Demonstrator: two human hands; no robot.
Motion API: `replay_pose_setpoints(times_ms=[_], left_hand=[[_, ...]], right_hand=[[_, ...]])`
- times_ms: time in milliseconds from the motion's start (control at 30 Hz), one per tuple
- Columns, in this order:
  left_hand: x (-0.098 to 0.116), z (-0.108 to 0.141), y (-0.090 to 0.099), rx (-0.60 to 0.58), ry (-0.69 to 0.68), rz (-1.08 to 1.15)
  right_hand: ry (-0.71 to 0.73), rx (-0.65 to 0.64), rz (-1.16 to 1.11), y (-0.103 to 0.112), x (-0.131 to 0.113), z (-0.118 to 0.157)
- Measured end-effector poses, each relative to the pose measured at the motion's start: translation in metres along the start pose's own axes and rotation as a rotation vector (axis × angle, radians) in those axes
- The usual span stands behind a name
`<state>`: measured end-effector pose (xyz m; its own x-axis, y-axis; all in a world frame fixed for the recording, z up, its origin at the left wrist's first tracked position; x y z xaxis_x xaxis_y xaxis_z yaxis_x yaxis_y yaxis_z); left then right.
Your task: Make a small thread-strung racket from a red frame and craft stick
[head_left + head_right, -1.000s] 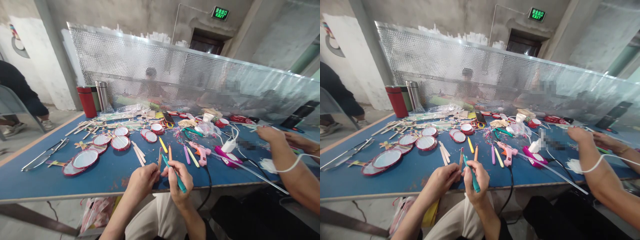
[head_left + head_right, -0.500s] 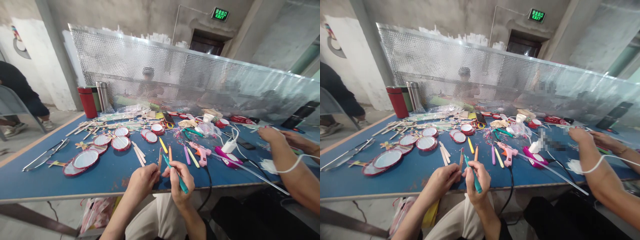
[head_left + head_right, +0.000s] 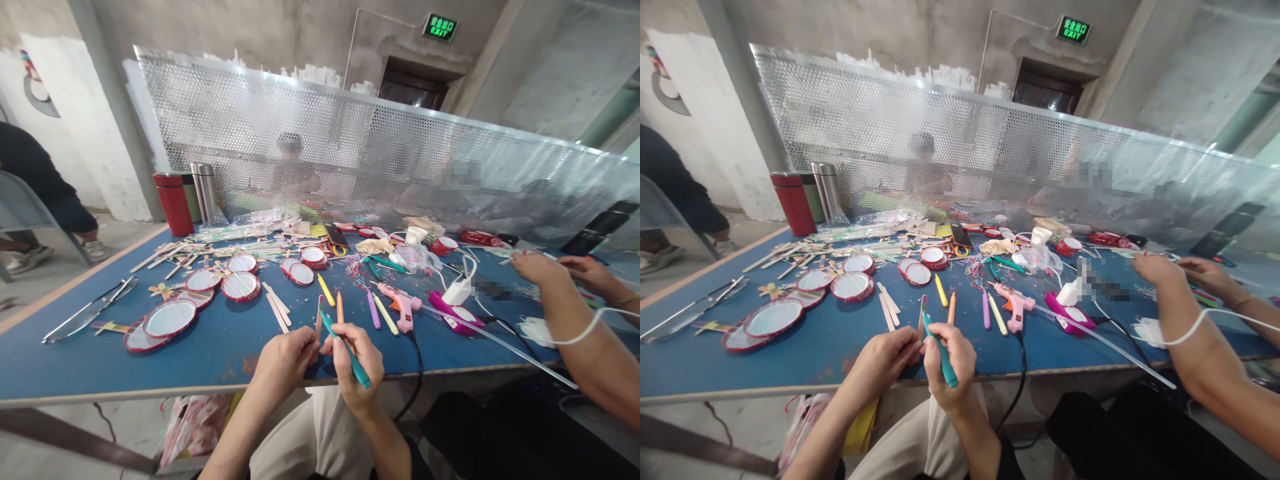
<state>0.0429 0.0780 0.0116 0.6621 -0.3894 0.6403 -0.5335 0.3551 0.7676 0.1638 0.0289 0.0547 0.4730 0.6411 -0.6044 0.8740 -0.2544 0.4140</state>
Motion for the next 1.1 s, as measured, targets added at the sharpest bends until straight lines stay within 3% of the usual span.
replay_pose_setpoints(times_ms=[467,833,1100], left_hand=[[-0.0011,0.0006,-0.0012,0.0,-0.011,0.006],[-0.0013,-0.0001,-0.001,0.003,-0.002,0.001],[-0.0011,0.0006,-0.0004,0.005,-0.004,0.011]], right_hand=[[-0.014,0.04,-0.005,0.0044,-0.0044,-0.002],[0.005,-0.006,0.051,0.0007,-0.0042,-0.0017],[-0.015,0.053,-0.01,0.0054,-0.0029,-0.0014]])
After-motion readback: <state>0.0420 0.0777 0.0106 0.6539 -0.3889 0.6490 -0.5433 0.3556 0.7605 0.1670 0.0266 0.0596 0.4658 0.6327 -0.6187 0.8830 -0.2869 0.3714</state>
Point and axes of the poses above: each hand's wrist, its own z-axis away from the middle knuckle, its own y-axis out of the back of the hand, x = y × z, the point moved 10 cm from there along -z, towards the middle knuckle, and after that the axes turned 15 degrees about -x, right-handed, at the moved point
